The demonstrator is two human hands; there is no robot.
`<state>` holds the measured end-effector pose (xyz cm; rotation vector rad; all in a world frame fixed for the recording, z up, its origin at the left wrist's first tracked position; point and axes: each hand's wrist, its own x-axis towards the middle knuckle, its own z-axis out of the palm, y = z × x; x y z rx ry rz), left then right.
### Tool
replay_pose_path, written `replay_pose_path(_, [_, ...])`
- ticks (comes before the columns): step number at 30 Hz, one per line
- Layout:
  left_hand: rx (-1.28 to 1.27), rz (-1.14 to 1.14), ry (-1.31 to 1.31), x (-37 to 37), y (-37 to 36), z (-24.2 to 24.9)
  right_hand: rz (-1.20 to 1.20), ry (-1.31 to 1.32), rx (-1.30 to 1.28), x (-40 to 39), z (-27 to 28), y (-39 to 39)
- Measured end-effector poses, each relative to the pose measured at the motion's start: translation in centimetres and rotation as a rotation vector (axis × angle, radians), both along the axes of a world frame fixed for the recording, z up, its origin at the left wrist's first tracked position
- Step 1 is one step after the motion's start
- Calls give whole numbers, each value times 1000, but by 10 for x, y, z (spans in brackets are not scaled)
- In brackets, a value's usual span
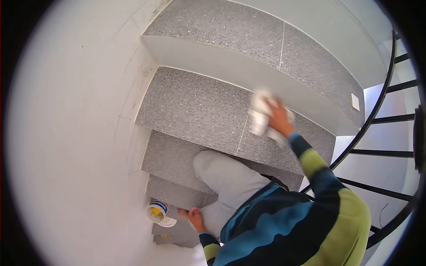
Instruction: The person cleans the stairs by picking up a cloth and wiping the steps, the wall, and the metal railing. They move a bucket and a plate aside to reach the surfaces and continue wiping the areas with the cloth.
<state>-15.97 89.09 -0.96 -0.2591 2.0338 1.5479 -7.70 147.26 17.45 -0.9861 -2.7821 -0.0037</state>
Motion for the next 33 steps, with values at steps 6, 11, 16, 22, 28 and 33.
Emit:
replay_pose_path(6, [-73,-59,-21,-6,14,3,-753,-487,-12,250,108,-21])
replay_pose_path(11, [-67,-78,59,-13,12,1,-203,50,-136,109,118,-25])
replay_pose_path(16, [-59,19,109,1,-12,-1,169,311,-237,-133,110,-47])
replay_pose_path(22, [-79,159,48,23,1,52,217,443,-109,-351,47,-54])
replay_pose_path(28, [-177,38,56,30,4,59,223,441,20,-404,-2,-47])
replay_pose_path(33, [-278,-170,33,7,9,60,235,319,36,-304,3,-20])
